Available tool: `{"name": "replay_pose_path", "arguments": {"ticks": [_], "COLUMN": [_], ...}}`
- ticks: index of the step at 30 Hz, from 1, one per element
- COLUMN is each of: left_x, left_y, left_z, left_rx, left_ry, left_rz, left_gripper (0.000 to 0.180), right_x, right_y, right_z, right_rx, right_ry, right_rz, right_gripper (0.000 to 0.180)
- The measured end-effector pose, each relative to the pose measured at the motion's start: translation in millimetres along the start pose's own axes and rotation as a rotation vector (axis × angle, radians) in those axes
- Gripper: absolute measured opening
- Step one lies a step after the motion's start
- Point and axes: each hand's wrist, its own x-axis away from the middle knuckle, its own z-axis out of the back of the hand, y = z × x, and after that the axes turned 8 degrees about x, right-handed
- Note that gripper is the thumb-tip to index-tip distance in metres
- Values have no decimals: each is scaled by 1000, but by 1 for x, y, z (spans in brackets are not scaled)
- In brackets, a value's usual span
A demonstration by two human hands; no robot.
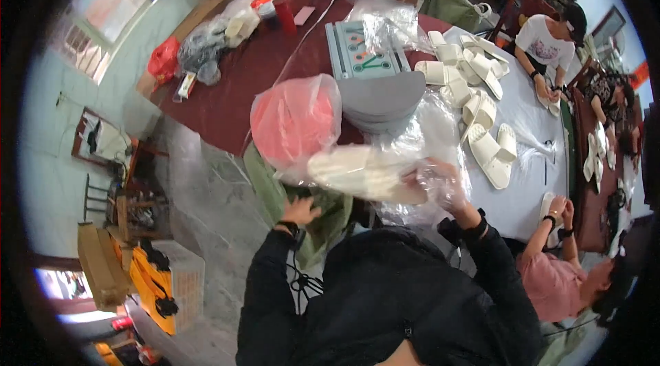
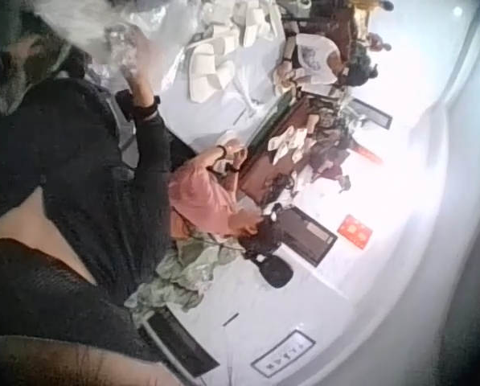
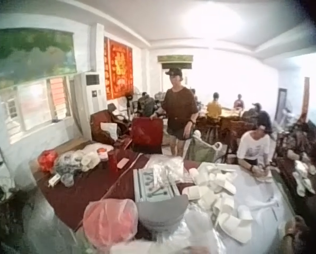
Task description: Inspecting, cleaning, and packing finished white slippers into plastic bags.
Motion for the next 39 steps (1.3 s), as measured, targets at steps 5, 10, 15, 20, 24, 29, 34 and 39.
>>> {"name": "replay_pose_path", "arguments": {"ticks": [5, 10, 15, 20, 24, 29, 34, 39], "left_x": [24, 33, 13, -21, -30, -14, 36, 60], "left_y": [-31, -76, -102, -23, -64, -90, -100, -76], "left_z": [-51, -92, -119, -74, -96, -141, -162, -122], "left_rx": [-307, -152, 99, 241, 150, 258, 187, 20], "left_ry": [-414, -685, -473, -307, -406, -510, -574, -746], "left_rz": [269, 76, 301, 58, 140, 163, 123, 58], "left_gripper": [53, 48, 55, 55, 42, 37, 30, 24], "right_x": [-55, -84, -72, -53, -51, -43, -40, -48], "right_y": [44, 133, 160, 193, 158, 147, 165, 233], "right_z": [-88, -151, -149, -91, -106, -119, -130, -170], "right_rx": [-237, 57, 264, 1111, 467, 311, 70, 269], "right_ry": [-171, -353, -426, -552, -364, -331, -165, -280], "right_rz": [-31, -375, -357, 20, -442, -536, -610, -448], "right_gripper": [21, 18, 16, 24, 21, 23, 19, 21]}}
